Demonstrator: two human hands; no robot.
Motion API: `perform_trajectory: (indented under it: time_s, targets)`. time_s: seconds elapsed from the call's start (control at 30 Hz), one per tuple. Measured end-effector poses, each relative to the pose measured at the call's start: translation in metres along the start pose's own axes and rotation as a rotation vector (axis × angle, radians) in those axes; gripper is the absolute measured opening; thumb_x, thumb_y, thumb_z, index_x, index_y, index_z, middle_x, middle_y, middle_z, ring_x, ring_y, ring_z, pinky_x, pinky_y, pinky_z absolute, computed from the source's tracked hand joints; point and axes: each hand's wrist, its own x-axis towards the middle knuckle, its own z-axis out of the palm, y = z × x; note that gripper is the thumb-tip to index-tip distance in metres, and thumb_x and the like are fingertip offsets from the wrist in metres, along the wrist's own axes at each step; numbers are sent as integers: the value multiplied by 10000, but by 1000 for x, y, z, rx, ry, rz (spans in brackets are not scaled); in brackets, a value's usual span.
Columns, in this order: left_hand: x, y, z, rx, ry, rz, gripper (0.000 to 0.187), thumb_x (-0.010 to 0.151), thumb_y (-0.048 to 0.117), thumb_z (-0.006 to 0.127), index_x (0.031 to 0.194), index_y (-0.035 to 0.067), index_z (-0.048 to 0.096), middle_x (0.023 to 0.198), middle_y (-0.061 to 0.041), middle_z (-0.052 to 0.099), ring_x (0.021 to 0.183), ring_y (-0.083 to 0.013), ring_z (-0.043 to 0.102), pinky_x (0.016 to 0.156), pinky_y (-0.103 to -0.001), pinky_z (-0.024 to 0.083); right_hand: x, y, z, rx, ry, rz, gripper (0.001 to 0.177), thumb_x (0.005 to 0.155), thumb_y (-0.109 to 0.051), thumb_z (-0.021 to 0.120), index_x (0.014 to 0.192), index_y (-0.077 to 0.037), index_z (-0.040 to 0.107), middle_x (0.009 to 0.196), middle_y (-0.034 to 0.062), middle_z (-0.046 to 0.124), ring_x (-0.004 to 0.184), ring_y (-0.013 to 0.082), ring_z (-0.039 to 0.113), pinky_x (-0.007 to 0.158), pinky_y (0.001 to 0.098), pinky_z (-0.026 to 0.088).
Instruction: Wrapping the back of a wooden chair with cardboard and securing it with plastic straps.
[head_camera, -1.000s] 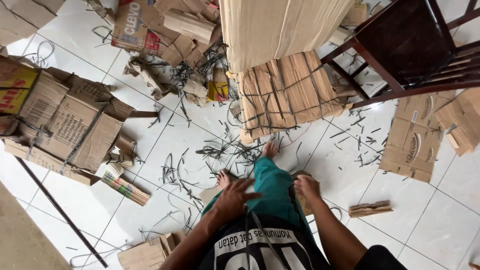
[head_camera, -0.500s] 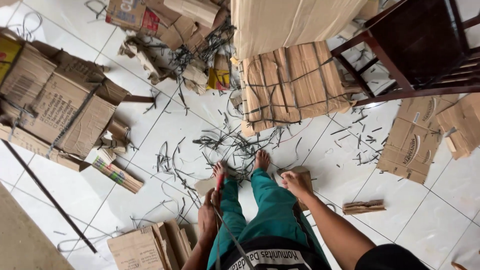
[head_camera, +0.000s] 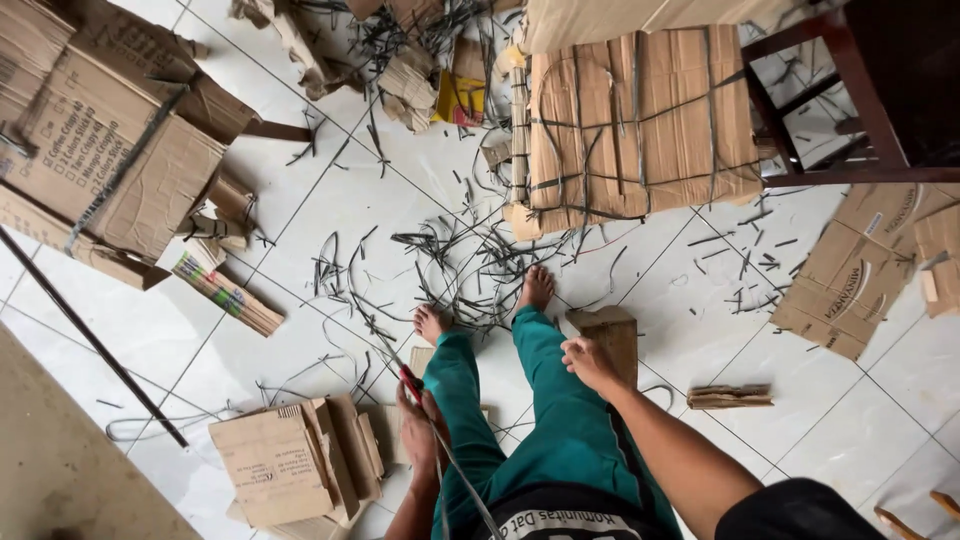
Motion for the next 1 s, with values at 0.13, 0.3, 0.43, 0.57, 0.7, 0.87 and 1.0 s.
perform_trajectory:
  time_s: [0.13,0.3,0.43,0.57,0.7,0.87,1.0]
  targets:
    - [7,-12,-22,198,-74,101,614,1006,532,308,1569,295,253,955,-247,757,740,-443,722,618,-543,504,-23,8,13,55,43,12,488,1010,-405,429,1324,-120,671,1133,97,766,939,200,744,830,325,562]
    - [12,-30,-69,288,-203,239,625,1031,454,345,1587,298,105,1019,-186,773,748,-384,739,636,-530,563,-60,14,37,87,219,-18,431,1043,-412,454,1308,-155,678,1178,81,772,987,215,771,738,321,587]
    - [17,-42,-101,265,-213,373,701,970,431,514,1547,249,159,1275,-158,713,957,-422,748,729,-585,598,-70,15,56,170,226,-70,382,1044,-330,477,1278,-114,688,1183,129,769,1036,257,759,822,358,593]
    - [13,-48,-102,341,-200,389,748,974,513,451,1601,307,99,1294,-107,695,843,-449,744,666,-590,547,-68,15,70,135,151,-85,403,1024,-354,463,1270,-127,687,1140,115,780,1058,237,753,826,333,577]
    - [9,-46,-80,310,-119,318,636,1005,438,393,1569,220,197,1123,-155,758,879,-473,703,688,-605,494,-46,14,78,87,72,-67,455,981,-403,457,1252,-129,698,1083,92,773,888,197,743,767,327,558]
    - [38,-70,-27,62,41,73,634,986,386,409,1567,160,294,1280,-230,642,1026,-483,664,798,-568,502,16,6,90,-24,79,-147,269,980,-335,478,1049,-165,675,904,25,743,740,161,681,621,324,527]
    - [62,-131,19,58,77,-176,782,974,464,404,1669,255,114,1353,-219,643,1214,-456,617,977,-546,478,90,37,117,-236,85,-170,305,955,-359,483,1110,-238,716,1014,59,757,891,261,702,772,383,512]
